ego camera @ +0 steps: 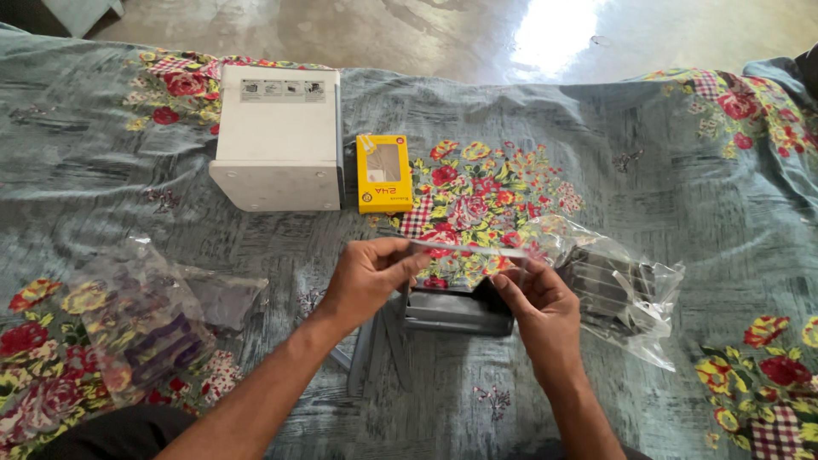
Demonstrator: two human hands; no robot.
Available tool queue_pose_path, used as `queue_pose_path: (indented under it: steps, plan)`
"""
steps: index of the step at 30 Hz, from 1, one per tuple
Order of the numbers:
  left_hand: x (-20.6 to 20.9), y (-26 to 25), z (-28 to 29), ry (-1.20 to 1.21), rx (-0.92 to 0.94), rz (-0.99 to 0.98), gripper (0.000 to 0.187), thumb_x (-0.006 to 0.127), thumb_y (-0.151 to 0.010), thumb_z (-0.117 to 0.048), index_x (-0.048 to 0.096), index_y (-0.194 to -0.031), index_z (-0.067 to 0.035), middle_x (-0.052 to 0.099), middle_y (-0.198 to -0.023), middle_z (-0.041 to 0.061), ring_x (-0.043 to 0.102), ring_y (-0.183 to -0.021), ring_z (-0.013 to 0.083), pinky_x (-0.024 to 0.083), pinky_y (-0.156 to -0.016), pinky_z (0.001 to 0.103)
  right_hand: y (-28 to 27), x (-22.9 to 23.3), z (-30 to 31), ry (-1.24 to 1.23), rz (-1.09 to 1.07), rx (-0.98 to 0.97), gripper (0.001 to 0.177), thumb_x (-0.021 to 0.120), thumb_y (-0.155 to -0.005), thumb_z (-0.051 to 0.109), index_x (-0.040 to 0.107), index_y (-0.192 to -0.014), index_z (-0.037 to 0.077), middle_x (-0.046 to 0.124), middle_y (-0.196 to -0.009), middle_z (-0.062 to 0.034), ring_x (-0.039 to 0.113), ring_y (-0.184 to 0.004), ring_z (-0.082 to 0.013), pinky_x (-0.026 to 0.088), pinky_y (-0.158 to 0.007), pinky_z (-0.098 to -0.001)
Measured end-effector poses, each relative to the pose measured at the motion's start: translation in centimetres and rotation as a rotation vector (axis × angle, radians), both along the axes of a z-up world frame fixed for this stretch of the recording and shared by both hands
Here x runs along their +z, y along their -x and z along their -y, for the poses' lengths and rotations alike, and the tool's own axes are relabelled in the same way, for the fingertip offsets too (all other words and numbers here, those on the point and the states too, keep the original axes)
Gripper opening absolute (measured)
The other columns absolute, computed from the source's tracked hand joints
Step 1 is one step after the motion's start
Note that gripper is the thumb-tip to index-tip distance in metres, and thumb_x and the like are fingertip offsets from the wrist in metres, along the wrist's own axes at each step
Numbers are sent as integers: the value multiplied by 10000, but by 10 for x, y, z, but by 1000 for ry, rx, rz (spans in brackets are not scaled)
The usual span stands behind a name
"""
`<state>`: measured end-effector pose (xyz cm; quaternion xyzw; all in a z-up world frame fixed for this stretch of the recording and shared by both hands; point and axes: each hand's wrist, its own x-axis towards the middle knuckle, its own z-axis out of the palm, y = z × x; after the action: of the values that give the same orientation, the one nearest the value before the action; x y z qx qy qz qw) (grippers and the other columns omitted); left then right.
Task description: The person unboxes a small white electronic device and begins assembling its components. They remove a black frame and several grey plastic bars from packaging, then insert the bars into the frame to form a grate-like structure.
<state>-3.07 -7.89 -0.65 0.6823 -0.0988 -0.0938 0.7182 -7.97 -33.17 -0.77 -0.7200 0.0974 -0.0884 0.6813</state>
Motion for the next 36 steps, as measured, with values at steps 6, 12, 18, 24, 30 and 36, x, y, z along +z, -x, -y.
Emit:
queue_pose_path:
  steps: [6, 12, 18, 24, 30, 36]
  plan:
    - [-4, -8, -6, 138, 177, -119, 313, 749, -945, -243, 765, -1058, 48, 691, -777, 3, 614, -662, 59, 520, -608, 245, 0, 0, -2, -12, -93, 148, 406, 693, -938, 94, 645, -1329, -7, 744, -1119, -75, 679, -979, -106, 547, -826, -262]
    - [13, -13, -15, -310, 89, 173, 843, 713, -885, -487, 415, -1550, -64, 674, -1128, 119, 716, -891, 166, 610, -748, 321, -1, 1, -4, -28, -103, 48, 375, 692, -920, 103, 644, -1287, 45, 764, -1048, -35, 673, -846, -75, 518, -687, -236]
    - [45, 3, -31, -958, -232, 392, 1477, 914, -527, -693, 77, -1624, -166, 453, -1508, 224, 580, -1214, 423, 489, -986, 514, 3, 2, -7, 145, -169, -75, 175, 740, -940, 172, 687, -1060, 55, 760, -968, -23, 668, -795, -63, 499, -578, -241]
    - [34, 3, -29, -993, -200, 510, 1547, 924, -514, -680, -14, -1584, -73, 418, -1453, 309, 466, -1313, 476, 371, -1115, 490, 3, 12, -14, 117, -108, -54, 170, 728, -925, 168, 708, -1072, 85, 764, -972, -11, 695, -823, -61, 531, -617, -249]
    - [27, -4, -35, -898, -158, 548, 1418, 966, -503, -567, 149, -1562, -96, 493, -1403, 234, 508, -1286, 426, 386, -1092, 501, 17, 44, -13, 798, 303, -5, 332, 578, -854, -80, 777, -1046, 104, 692, -1164, -102, 686, -1144, -258, 560, -935, -385]
    - [31, -4, -33, -906, -161, 530, 1381, 990, -469, -516, 197, -1533, -134, 496, -1376, 165, 531, -1243, 388, 393, -1066, 508, 18, 53, -20, 1064, 368, 118, 410, 566, -746, -67, 799, -978, 178, 607, -1350, -139, 527, -1323, -366, 411, -1099, -502]
